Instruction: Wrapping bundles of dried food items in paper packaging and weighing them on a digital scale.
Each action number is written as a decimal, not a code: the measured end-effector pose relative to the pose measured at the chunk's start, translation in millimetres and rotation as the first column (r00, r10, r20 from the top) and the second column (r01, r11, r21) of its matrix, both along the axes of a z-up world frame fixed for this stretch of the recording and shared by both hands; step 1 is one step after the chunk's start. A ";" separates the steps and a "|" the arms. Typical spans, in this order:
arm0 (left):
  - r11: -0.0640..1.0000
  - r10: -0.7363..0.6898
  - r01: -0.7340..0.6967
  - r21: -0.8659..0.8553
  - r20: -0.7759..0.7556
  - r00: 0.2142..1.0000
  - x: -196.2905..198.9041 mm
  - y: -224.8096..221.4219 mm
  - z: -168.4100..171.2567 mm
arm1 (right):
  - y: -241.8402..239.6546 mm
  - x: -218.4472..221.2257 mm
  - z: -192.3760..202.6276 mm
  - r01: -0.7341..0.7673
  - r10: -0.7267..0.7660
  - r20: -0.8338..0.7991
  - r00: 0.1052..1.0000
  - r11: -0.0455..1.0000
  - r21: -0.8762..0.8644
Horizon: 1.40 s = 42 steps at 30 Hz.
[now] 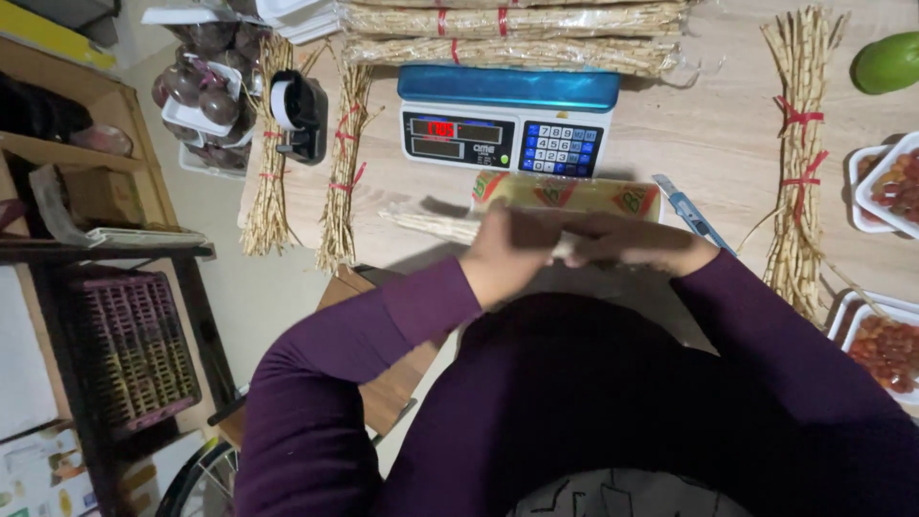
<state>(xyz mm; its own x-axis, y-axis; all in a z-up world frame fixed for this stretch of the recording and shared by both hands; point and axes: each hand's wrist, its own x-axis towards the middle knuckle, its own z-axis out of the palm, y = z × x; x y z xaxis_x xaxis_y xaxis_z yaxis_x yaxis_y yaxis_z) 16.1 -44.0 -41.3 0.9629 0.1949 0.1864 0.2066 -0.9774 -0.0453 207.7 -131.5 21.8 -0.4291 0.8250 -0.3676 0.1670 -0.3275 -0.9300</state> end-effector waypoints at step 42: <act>0.993 0.061 -0.093 -0.069 -0.371 0.927 -6.6 -15.4 108.5 | -9.5 -27.5 -83.6 0.216 -0.221 0.270 0.937 0.975 0.049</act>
<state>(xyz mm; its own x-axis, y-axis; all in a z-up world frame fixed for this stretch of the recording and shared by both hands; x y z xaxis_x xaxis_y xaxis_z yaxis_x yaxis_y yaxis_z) 9.5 -59.4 67.2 0.9420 0.2710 -0.1979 0.2662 -0.9626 -0.0510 180.3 -141.0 -61.8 -0.1235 0.8950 -0.4286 0.3409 -0.3673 -0.8653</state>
